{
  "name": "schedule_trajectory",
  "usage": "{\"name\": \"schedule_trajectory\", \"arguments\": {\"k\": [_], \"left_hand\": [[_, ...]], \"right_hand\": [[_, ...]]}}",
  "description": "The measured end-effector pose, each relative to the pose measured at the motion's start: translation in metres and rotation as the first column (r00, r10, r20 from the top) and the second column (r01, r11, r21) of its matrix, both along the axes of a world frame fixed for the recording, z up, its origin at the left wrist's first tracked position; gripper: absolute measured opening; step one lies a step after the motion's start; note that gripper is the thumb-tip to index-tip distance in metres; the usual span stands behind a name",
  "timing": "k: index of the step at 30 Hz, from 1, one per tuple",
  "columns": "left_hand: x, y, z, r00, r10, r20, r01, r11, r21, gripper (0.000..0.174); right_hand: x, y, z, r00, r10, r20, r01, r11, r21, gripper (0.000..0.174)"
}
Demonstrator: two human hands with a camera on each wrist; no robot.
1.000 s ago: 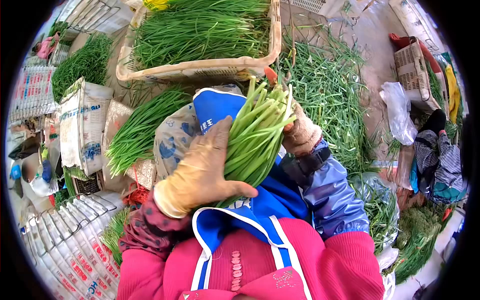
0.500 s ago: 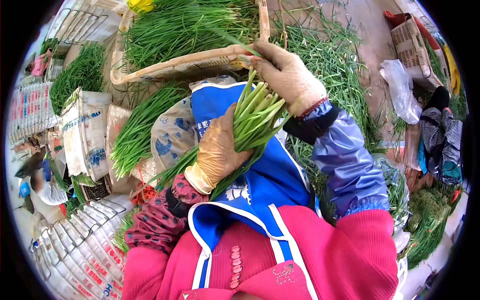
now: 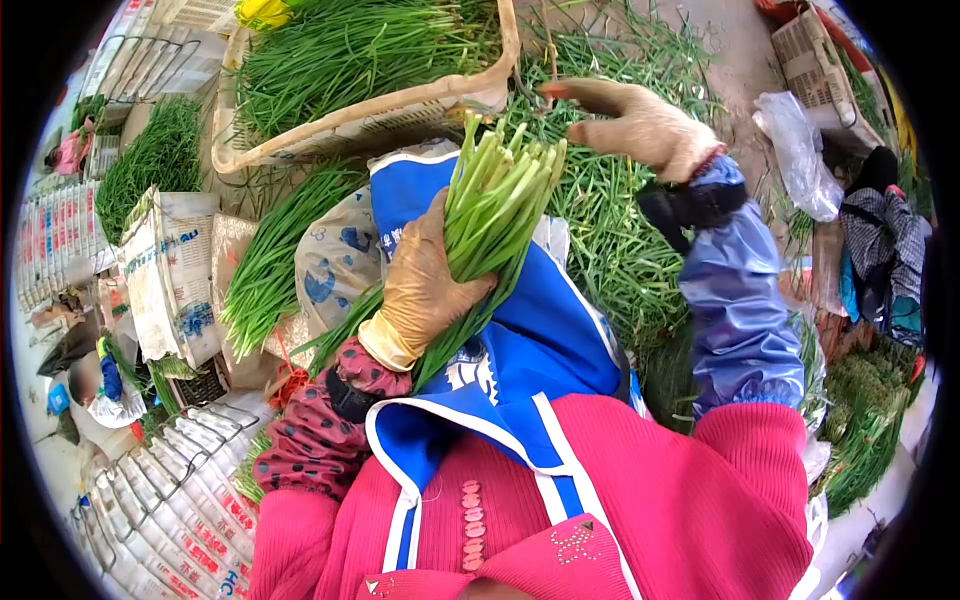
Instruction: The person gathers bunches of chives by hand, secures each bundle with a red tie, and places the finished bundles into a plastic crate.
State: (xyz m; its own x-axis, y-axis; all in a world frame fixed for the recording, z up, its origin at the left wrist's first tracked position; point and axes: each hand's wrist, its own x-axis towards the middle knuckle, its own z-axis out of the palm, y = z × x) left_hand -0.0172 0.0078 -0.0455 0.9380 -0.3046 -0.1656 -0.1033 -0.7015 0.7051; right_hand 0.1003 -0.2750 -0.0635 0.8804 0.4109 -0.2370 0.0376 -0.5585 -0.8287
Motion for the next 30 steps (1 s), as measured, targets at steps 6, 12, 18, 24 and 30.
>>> {"name": "schedule_trajectory", "arguments": {"k": [6, 12, 18, 24, 30], "left_hand": [[0.002, 0.013, -0.022, 0.996, 0.016, -0.087, -0.030, 0.985, -0.169, 0.097], [0.004, 0.017, -0.023, 0.991, 0.037, -0.128, -0.064, 0.976, -0.208, 0.103], [0.016, 0.013, -0.006, 0.971, -0.105, -0.214, 0.019, 0.929, -0.370, 0.108], [0.058, 0.019, 0.030, 0.949, -0.175, -0.261, 0.069, 0.927, -0.370, 0.105], [0.067, -0.006, 0.052, 0.962, -0.225, -0.153, 0.250, 0.953, 0.174, 0.081]], "right_hand": [[0.011, 0.066, -0.026, 0.910, -0.353, -0.216, 0.413, 0.813, 0.410, 0.026], [-0.033, 0.006, -0.078, 0.869, 0.005, -0.495, 0.378, 0.638, 0.671, 0.118], [-0.075, 0.067, -0.061, 0.912, 0.015, -0.410, 0.365, 0.424, 0.829, 0.137], [-0.052, 0.097, -0.020, 0.941, 0.100, -0.324, 0.278, 0.322, 0.905, 0.125], [-0.029, 0.124, 0.005, 0.874, -0.014, -0.485, 0.439, 0.452, 0.777, 0.062]]}}
